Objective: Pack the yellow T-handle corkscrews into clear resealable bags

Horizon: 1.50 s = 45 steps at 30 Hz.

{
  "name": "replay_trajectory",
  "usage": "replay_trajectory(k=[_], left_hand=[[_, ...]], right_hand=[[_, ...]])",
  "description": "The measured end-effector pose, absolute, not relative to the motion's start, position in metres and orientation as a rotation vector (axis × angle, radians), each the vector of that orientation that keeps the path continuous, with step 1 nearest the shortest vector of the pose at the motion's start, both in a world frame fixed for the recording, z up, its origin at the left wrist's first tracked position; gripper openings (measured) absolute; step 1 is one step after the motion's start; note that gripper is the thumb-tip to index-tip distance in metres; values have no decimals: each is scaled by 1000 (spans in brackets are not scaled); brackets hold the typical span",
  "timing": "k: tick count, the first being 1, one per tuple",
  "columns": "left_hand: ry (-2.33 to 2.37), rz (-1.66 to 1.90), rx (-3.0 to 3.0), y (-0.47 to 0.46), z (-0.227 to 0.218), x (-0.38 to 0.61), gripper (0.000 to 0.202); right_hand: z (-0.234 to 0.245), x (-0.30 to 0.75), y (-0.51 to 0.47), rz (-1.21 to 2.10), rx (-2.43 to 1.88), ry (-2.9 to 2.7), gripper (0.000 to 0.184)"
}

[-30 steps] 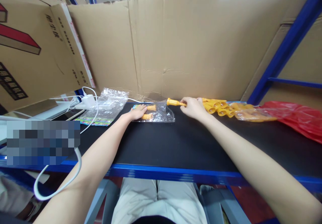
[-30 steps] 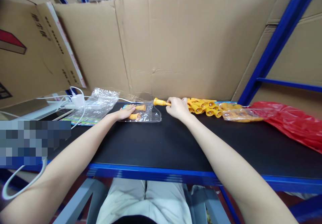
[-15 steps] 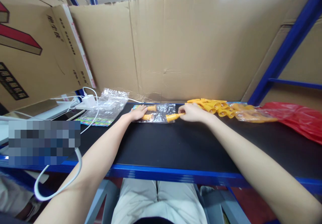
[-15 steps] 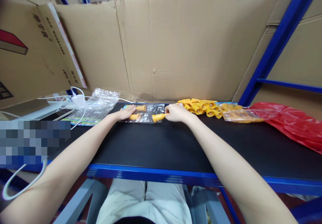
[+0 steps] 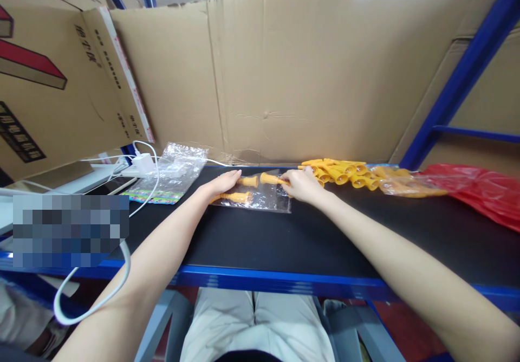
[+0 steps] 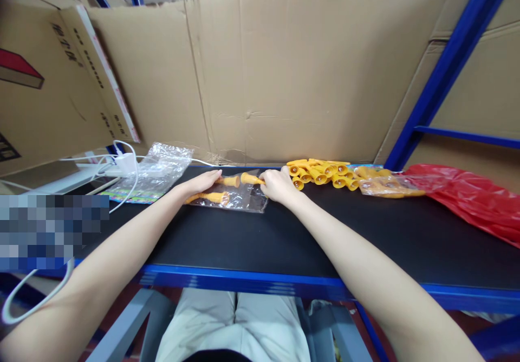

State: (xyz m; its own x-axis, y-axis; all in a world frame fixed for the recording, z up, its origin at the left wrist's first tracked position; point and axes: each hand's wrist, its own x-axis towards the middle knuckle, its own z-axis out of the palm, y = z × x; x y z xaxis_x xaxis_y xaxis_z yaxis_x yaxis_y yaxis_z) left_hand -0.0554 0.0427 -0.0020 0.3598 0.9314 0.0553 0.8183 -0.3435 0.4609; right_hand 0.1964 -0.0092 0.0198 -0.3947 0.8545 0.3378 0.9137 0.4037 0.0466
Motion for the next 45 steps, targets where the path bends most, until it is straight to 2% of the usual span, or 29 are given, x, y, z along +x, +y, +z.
replay_trajectory(k=[13,18,24,30,37,40,45], left_hand=[[1473,622,2219,58,-15,-56,57],[1455,668,2145,53,-12,-54,60],[1357,925,1995,45,-12,-44,52],[1331,1015,1934,33,-7,-30,51],[1419,1030,1830,37,-7,-35,55],[1381,999,1726,38,-8,-36,58],[1322,1010,1615,38,-10,-35,57]], right_hand=[[15,185,-18,-390,-1555,-2363,26],[11,186,-16,-271,-1415,-2452,24],[-1,189,-6,-149,-1355,-2386,24],[-13,188,5,40,-1150,-2367,28],[-5,186,-3,-187,-1532,-2245,21],[-4,185,-4,-27,-1715,-2188,26],[-9,192,5,234,-1590,-2059,22]])
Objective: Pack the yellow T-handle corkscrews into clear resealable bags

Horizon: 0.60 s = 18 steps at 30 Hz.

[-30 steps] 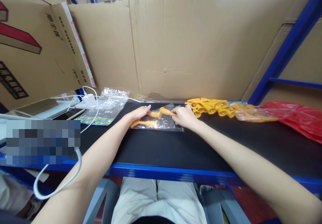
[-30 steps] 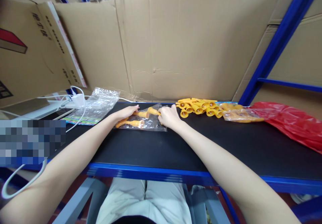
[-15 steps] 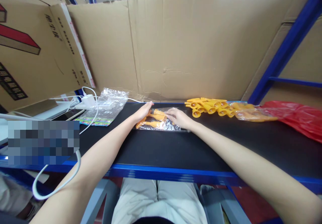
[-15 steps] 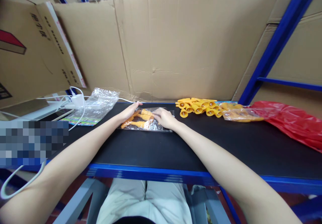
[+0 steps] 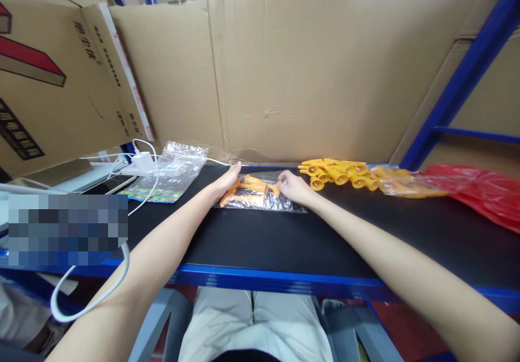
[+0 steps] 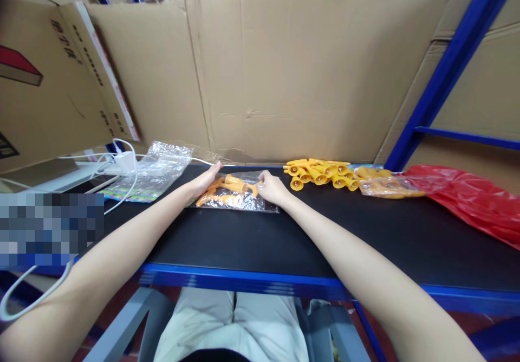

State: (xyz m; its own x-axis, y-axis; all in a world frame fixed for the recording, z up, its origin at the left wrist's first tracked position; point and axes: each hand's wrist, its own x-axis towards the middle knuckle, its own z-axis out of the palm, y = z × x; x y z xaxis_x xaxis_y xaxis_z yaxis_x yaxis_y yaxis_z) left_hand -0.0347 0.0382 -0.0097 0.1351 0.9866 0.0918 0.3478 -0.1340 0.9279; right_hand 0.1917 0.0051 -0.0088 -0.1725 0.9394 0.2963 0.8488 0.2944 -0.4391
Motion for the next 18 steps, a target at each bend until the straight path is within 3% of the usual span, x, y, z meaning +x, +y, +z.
replay_trajectory(k=[5,12,15,18], left_hand=[[1332,1025,1641,39,-10,-36,56],[1453,1013,1823,38,-5,-37,49],[1601,932,1989,32,-1,-33,38],[1671,861,2097,25,3,-27,28]], right_hand=[[-14,195,13,489,-1401,-2033,35],[-18,195,17,426,-1281,-2077,52],[-20,192,17,297,-1305,-2082,45],[-19,189,15,104,-1346,-2088,25]])
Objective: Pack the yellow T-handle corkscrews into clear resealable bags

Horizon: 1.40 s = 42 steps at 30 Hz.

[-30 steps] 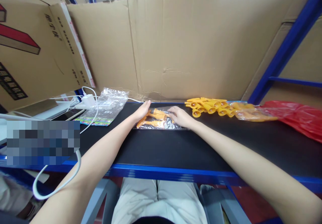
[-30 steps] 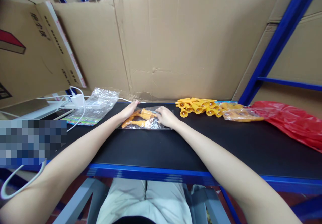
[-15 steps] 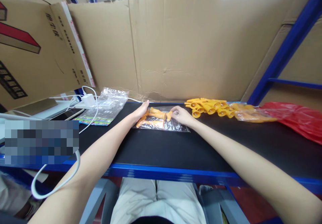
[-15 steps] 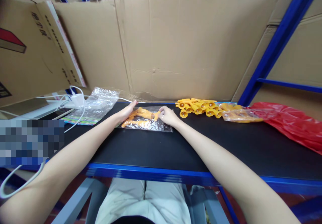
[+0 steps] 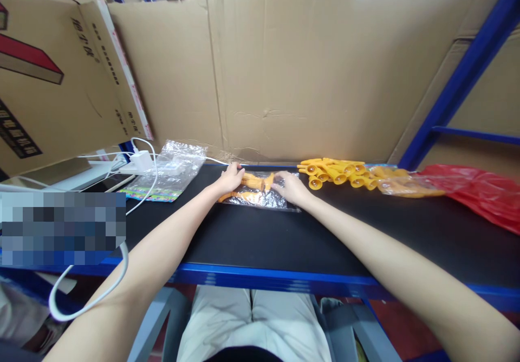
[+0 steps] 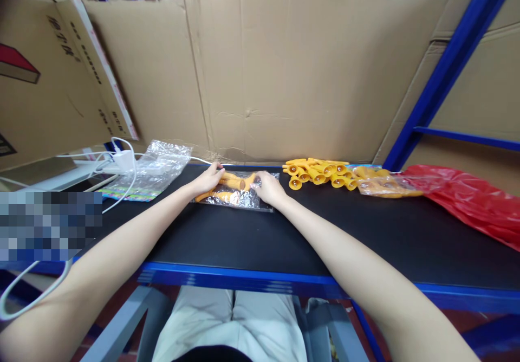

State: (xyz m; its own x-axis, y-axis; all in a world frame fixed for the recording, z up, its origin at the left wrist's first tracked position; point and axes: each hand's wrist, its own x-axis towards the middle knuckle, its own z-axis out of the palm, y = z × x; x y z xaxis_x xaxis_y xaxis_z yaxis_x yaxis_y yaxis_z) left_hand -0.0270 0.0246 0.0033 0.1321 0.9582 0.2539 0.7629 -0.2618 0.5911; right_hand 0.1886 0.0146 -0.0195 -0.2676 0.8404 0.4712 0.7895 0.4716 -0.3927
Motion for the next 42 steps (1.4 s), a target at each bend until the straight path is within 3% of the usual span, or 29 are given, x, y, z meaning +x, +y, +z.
replay_trajectory(k=[5,12,20,30,34,42], left_hand=[[1632,856,2168,25,2,-21,17],[1605,772,2267,24,3,-17,14],[1490,695,2484,31,-3,-19,20],[1500,579,2454,42,-18,-24,17],[1544,558,2410,47,-18,-29,18],[1666,677,2281,58,-17,-56,15]], right_hand=[[-11,183,3,158,-1200,-2203,11],[0,179,-12,599,-983,-2264,22],[-7,178,-4,637,-968,-2299,42],[-2,184,-3,814,-799,-2405,30],[0,184,-2,625,-986,-2375,30],[25,229,11,-406,-1704,-1971,30]])
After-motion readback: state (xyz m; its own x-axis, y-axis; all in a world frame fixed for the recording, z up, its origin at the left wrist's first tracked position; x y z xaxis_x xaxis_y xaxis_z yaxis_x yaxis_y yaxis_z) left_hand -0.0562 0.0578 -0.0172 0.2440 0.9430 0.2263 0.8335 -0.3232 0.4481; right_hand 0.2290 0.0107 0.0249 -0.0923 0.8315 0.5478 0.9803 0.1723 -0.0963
